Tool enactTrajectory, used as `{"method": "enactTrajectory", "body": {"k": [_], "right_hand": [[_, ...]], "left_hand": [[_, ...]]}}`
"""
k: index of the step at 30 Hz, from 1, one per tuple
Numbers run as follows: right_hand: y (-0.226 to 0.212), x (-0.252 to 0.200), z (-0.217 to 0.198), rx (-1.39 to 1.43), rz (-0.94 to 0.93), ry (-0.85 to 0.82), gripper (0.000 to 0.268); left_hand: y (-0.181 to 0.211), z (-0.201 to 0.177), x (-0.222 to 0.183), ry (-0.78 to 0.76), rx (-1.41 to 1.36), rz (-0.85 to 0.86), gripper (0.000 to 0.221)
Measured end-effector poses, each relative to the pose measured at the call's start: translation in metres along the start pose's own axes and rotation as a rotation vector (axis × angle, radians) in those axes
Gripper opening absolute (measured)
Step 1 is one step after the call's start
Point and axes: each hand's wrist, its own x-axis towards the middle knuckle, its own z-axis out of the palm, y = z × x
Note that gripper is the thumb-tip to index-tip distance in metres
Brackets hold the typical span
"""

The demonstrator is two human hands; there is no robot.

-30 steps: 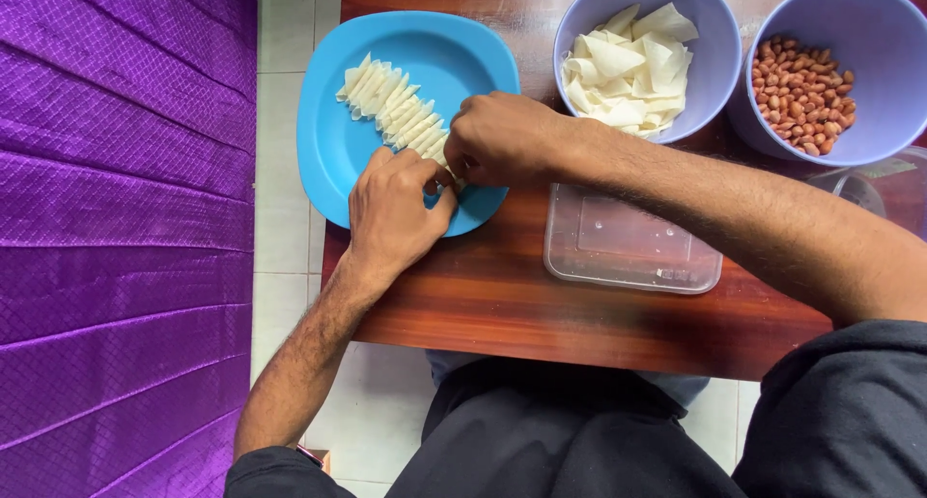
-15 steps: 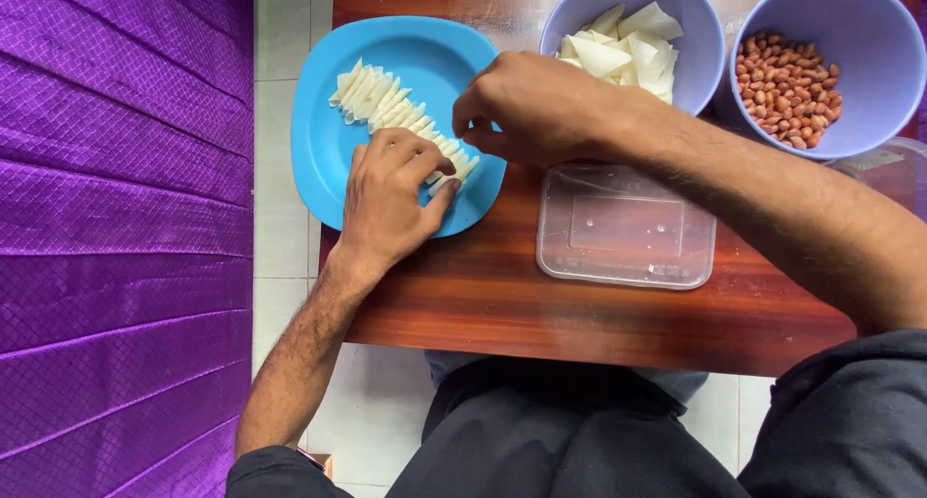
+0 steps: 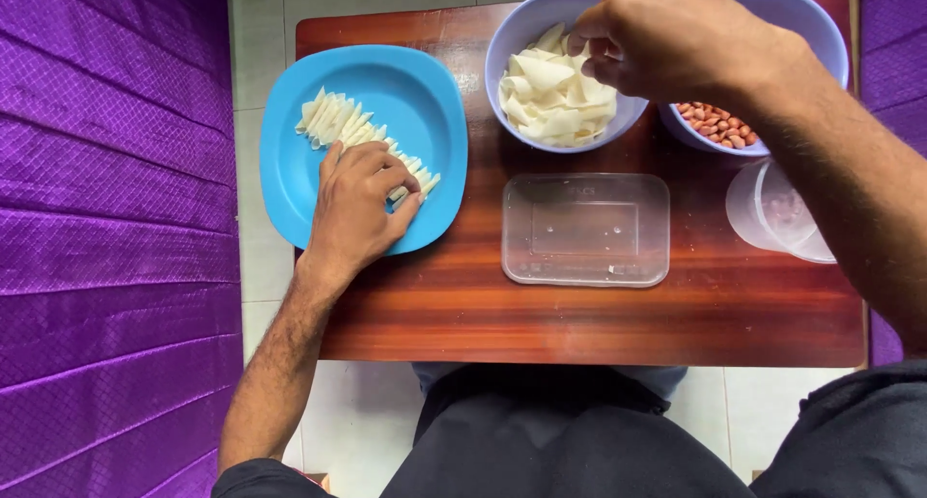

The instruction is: Manually wrapping individual peanuts in small squares of dough to create rolled snacks.

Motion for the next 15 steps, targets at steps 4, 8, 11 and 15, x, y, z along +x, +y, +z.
{"method": "enactTrajectory", "body": {"k": [4, 8, 11, 15], "right_hand": [[0.009, -0.001, 0.016, -0.021, -0.029, 0.0, 0.035], [0.01, 0.007, 0.027, 0.027, -0.058, -0.034, 0.058], [0.01, 0.014, 0.039, 0.026, -0.056, -0.106, 0.072], [0.015, 0.021, 0.05, 0.026, -0.112, -0.178, 0.046]], "left_hand": [[0.001, -0.001, 0.004, -0.036, 0.034, 0.007, 0.006], [0.002, -0.005, 0.009, -0.078, 0.075, 0.011, 0.007], [-0.001, -0.01, 0.015, -0.128, 0.081, 0.037, 0.008], [0.004, -0.026, 0.032, -0.187, 0.028, 0.066, 0.012]]}}
